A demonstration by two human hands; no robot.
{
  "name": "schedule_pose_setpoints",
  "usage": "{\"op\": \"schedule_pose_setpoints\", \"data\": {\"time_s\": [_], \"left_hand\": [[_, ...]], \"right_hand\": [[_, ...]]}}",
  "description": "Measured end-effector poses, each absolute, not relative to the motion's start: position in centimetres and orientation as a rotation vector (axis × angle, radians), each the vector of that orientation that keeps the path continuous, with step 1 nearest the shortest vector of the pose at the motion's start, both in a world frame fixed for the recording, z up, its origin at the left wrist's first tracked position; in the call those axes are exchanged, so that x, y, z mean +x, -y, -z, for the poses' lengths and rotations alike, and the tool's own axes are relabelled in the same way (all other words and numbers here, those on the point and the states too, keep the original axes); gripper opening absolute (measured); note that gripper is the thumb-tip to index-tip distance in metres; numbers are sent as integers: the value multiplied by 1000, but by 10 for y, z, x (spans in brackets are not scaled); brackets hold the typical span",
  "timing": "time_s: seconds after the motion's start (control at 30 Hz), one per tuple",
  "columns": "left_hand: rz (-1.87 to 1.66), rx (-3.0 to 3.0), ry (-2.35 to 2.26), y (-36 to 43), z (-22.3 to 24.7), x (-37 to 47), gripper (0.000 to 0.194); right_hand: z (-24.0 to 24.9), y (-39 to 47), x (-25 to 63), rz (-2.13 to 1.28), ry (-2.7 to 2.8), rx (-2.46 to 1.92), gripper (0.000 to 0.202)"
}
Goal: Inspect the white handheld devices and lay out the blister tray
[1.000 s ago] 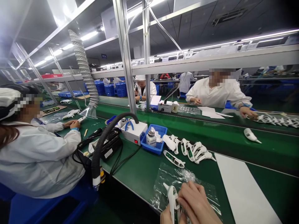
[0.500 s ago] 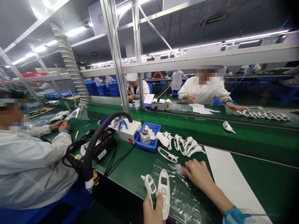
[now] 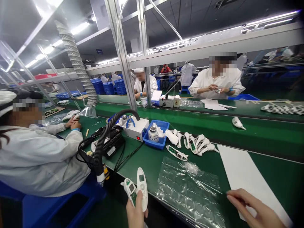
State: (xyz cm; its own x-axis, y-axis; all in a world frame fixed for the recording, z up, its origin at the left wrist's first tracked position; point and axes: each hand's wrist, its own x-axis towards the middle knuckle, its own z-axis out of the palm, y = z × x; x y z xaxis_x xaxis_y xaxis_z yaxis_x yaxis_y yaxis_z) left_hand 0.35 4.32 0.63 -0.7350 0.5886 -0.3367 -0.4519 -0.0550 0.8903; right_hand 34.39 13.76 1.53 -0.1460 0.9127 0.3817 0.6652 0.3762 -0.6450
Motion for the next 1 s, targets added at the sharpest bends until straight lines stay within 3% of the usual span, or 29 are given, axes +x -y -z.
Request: {"op": "schedule_pose_setpoints", "data": {"time_s": [0.17,0.23,0.33,0.5,0.7,1.0], "left_hand": [[-1729,309,-1655,-31,3,5,55],[-1688,384,-1747,-27,11,7,54],[-1722,491,-1871,-23,25,6,56],[-1585,700,-1937,-21,44,2,56],[-1369,834,-1947,-19,42,1,52],[-1501,743,-1865,-19,40,4,51]], "right_hand": [[-35,-108,214,-814,2192,-1131,36],[-33,-102,171,-784,2280,-1144,40],[-18,-100,136,-472,2320,-1228,40],[-1,-102,132,-102,2235,-1193,41],[1,-99,131,-171,2227,-1259,38],[-16,-77,136,-213,2175,-927,23]]}}
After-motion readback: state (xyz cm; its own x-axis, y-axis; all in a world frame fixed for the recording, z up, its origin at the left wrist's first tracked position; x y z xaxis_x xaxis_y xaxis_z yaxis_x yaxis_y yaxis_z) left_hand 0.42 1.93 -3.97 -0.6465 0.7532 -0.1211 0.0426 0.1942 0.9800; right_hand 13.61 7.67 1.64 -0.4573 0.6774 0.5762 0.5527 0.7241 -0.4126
